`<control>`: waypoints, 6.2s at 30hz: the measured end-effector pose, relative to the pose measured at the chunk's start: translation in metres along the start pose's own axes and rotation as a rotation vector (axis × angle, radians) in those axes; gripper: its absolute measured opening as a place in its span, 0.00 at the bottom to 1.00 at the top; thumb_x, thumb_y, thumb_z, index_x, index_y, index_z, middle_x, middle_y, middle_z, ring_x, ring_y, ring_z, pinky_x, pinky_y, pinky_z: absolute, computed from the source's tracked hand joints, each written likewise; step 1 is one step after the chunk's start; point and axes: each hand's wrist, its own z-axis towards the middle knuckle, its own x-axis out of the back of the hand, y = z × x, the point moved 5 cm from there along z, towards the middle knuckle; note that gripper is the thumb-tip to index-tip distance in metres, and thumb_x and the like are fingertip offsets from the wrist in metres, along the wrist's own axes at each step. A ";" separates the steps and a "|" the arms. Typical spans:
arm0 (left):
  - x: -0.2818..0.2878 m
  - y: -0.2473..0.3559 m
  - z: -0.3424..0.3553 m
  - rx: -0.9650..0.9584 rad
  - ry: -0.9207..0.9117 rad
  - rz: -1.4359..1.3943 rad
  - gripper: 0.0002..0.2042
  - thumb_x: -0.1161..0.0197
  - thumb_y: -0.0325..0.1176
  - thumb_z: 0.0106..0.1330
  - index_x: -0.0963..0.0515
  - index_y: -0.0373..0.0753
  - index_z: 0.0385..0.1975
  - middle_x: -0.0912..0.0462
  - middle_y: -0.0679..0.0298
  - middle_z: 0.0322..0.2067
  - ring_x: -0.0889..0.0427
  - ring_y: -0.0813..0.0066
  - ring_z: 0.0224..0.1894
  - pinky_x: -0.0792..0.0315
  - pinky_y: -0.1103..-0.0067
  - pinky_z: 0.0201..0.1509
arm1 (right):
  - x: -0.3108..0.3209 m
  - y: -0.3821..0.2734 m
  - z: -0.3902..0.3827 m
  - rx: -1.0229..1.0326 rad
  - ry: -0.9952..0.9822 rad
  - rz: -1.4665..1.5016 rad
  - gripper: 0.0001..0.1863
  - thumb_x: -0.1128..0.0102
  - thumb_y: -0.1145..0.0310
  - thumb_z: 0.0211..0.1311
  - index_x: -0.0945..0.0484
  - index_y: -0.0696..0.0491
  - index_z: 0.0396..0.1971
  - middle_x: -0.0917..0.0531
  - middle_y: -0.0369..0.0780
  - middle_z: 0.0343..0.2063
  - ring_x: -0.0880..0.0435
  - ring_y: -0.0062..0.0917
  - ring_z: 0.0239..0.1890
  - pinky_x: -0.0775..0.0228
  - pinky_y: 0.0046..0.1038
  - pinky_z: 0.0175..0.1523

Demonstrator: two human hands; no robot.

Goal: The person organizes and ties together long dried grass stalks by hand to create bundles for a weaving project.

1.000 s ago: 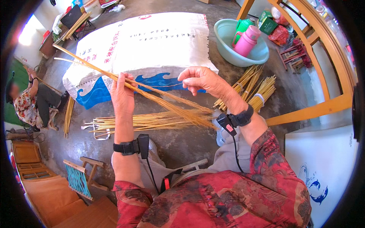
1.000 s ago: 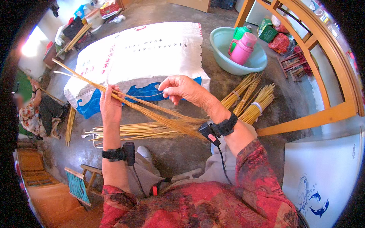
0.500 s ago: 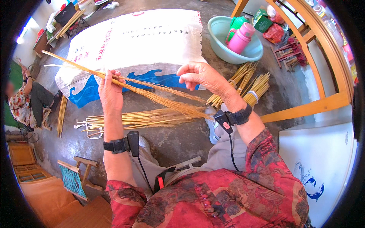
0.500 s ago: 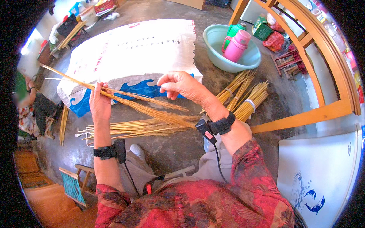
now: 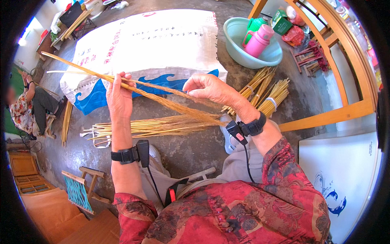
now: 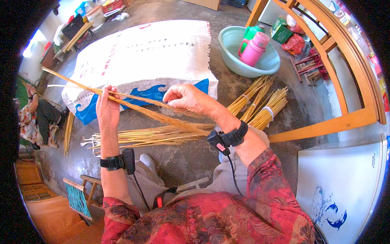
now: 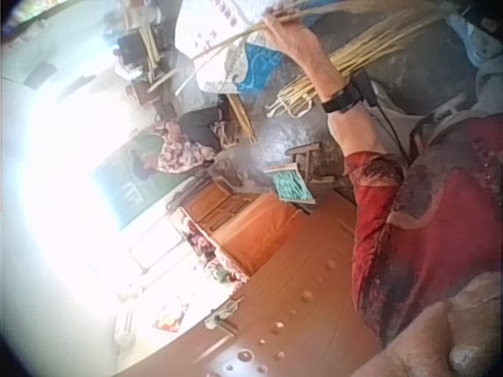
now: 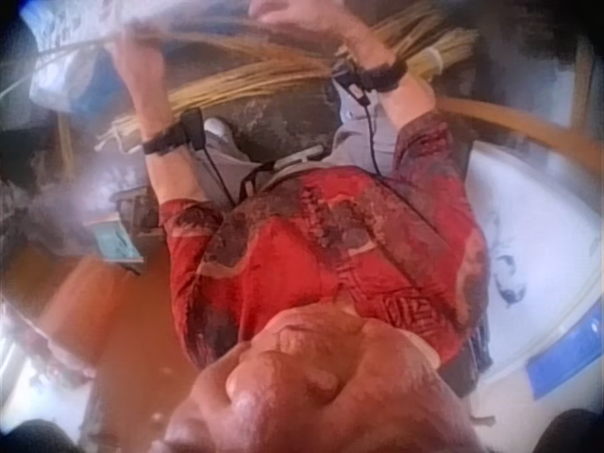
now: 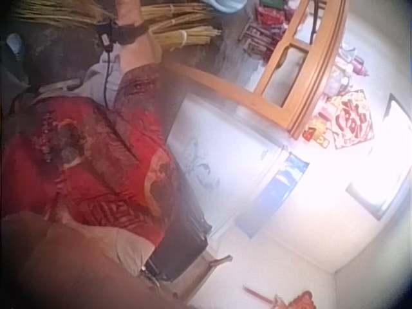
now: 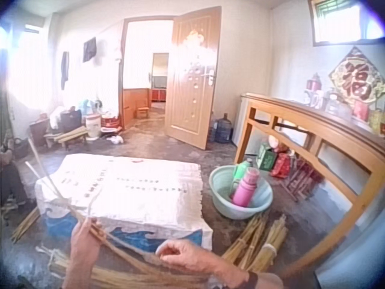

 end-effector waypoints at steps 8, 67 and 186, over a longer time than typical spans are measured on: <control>0.000 0.000 0.000 0.026 0.015 0.012 0.10 0.52 0.32 0.64 0.32 0.31 0.38 0.28 0.60 0.30 0.30 0.76 0.31 0.33 0.81 0.34 | 0.002 -0.004 -0.001 0.003 0.014 0.006 0.09 0.47 0.76 0.49 0.26 0.59 0.32 0.24 0.34 0.25 0.28 0.14 0.28 0.34 0.16 0.33; -0.040 -0.023 -0.012 0.051 -0.149 0.358 0.12 0.57 0.33 0.66 0.32 0.31 0.41 0.27 0.64 0.27 0.31 0.79 0.28 0.34 0.83 0.31 | -0.040 -0.007 0.027 0.187 0.068 -0.637 0.12 0.53 0.78 0.45 0.30 0.57 0.33 0.24 0.44 0.26 0.24 0.32 0.30 0.32 0.28 0.36; 0.056 0.046 -0.008 -0.067 0.160 -0.032 0.10 0.59 0.28 0.64 0.36 0.27 0.39 0.32 0.42 0.44 0.30 0.54 0.46 0.36 0.60 0.55 | -0.148 0.134 -0.047 -0.175 -0.576 -0.519 0.12 0.48 0.69 0.47 0.26 0.54 0.34 0.21 0.42 0.27 0.22 0.28 0.26 0.31 0.29 0.33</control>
